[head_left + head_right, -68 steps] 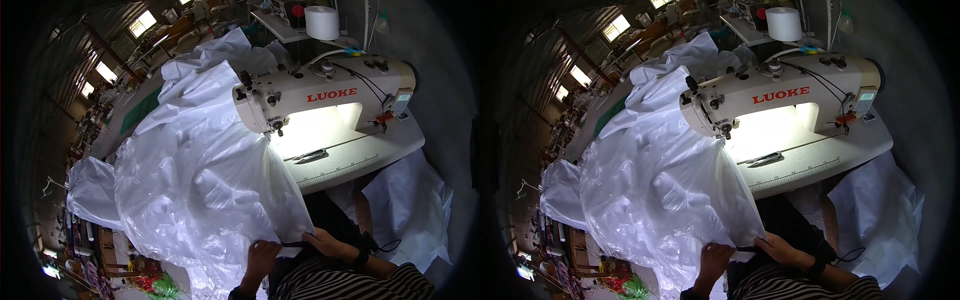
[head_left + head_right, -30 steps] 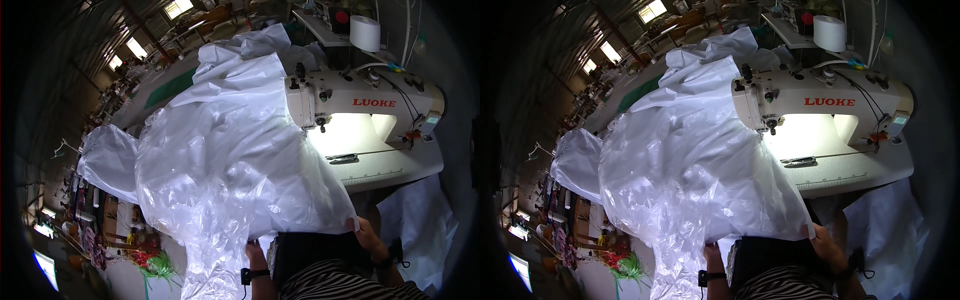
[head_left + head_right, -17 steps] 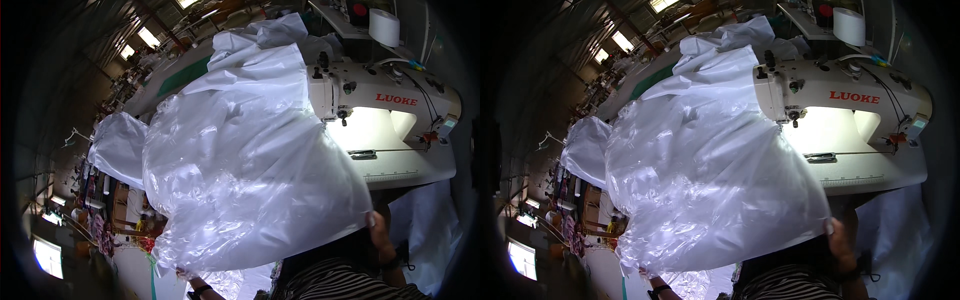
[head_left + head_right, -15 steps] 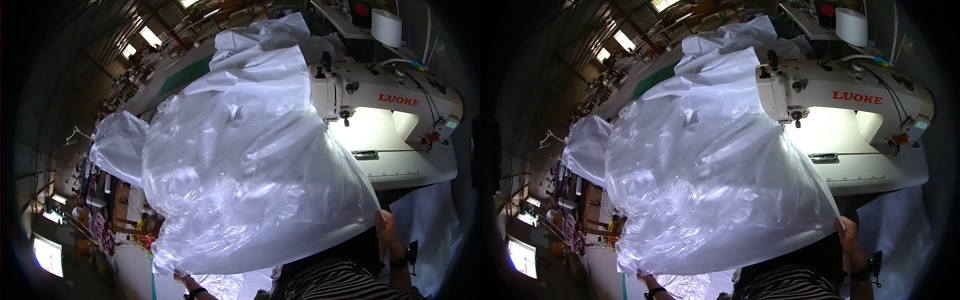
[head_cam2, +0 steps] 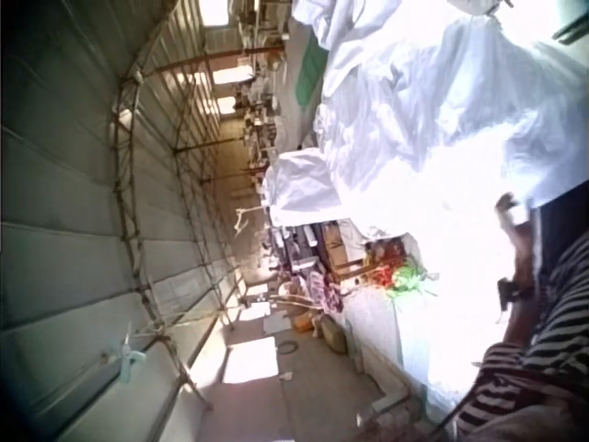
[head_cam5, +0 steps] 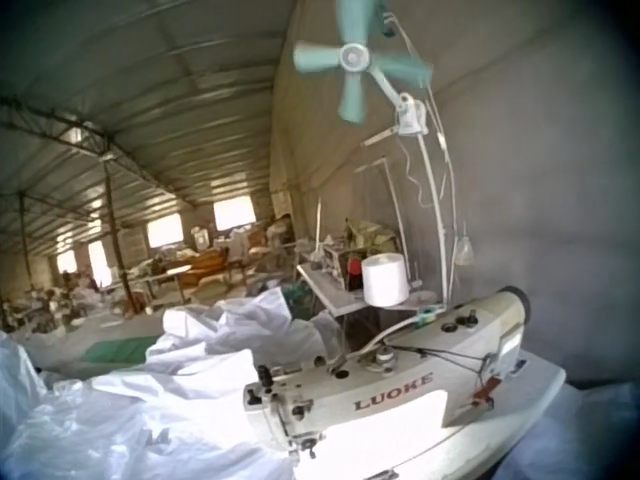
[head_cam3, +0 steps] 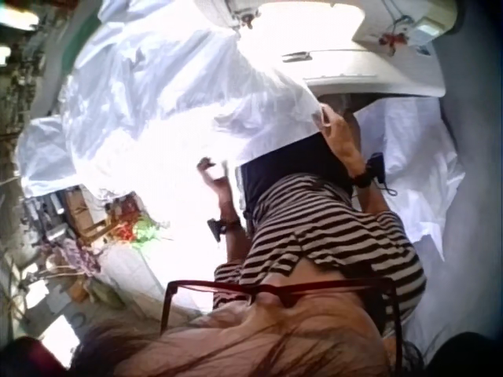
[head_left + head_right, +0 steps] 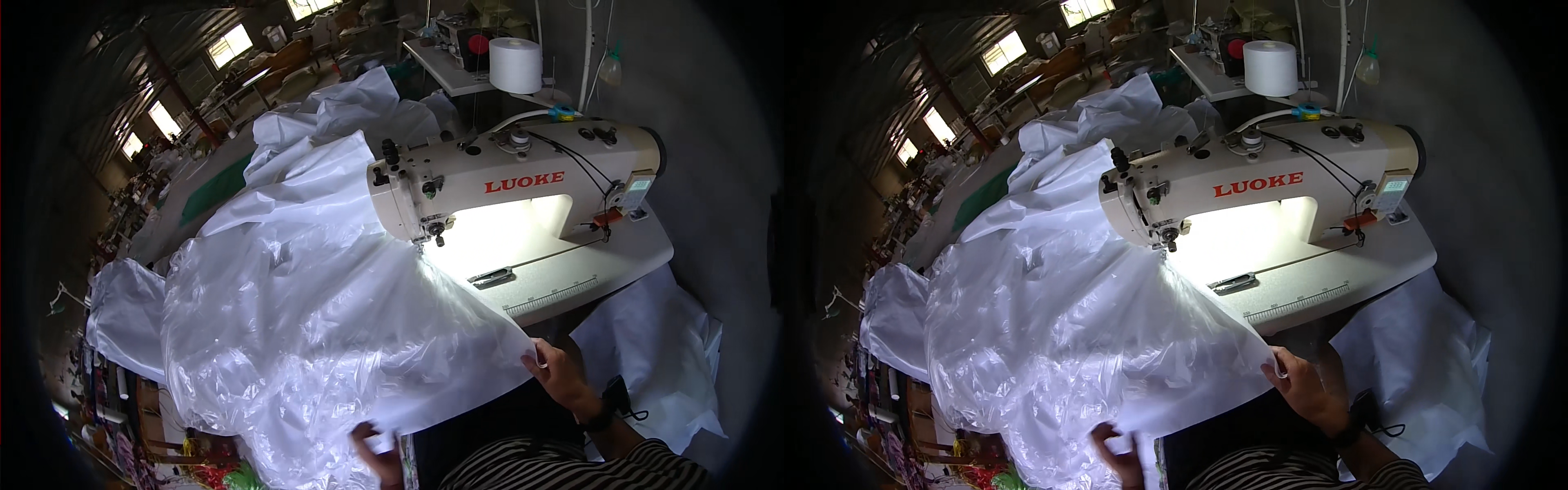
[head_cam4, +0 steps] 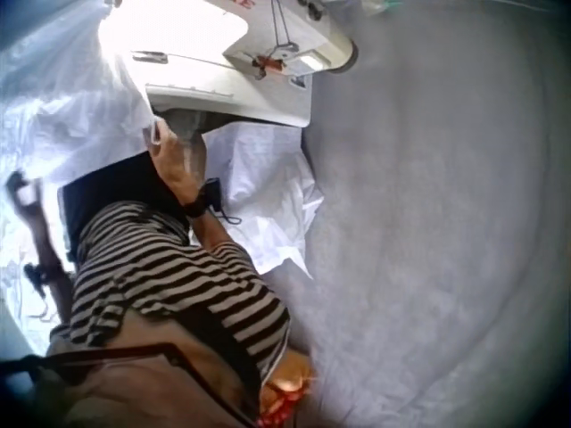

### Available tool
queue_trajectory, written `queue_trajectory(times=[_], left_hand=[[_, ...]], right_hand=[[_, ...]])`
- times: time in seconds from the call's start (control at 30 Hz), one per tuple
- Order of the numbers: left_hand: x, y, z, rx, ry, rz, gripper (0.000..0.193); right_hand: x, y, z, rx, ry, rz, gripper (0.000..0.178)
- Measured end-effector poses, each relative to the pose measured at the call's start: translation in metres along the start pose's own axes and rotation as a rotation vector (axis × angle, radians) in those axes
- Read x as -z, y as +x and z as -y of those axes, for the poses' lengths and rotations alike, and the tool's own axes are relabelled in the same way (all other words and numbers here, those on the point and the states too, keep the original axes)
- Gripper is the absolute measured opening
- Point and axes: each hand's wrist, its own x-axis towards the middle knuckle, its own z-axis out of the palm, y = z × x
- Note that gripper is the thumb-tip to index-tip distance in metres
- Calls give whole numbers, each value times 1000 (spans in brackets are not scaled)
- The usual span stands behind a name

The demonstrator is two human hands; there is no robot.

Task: The recorder is sewing large white plastic or fabric bags using an industrial sewing machine.

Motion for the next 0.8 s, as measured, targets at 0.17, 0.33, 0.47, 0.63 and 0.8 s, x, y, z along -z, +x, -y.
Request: queue_trajectory(times=[0.17,0.33,0.47,0.63,0.8], left_hand=[[-141,32,-106,-471,163,340,45],[-154,34,-149,-184,-222,449,9],[-164,-13,-161,81,-485,547,8],[-185,-40,-166,-205,-425,593,10],[-155,-55,-129,128,-706,1436,33]], right_hand=[[1,-7,-16,-132,81,-14,22],[24,-6,-24,-253,23,171,32],[34,1,0,-114,228,5,52],[18,20,26,-13,-528,85,84],[7,30,7,22,-532,-33,57]])
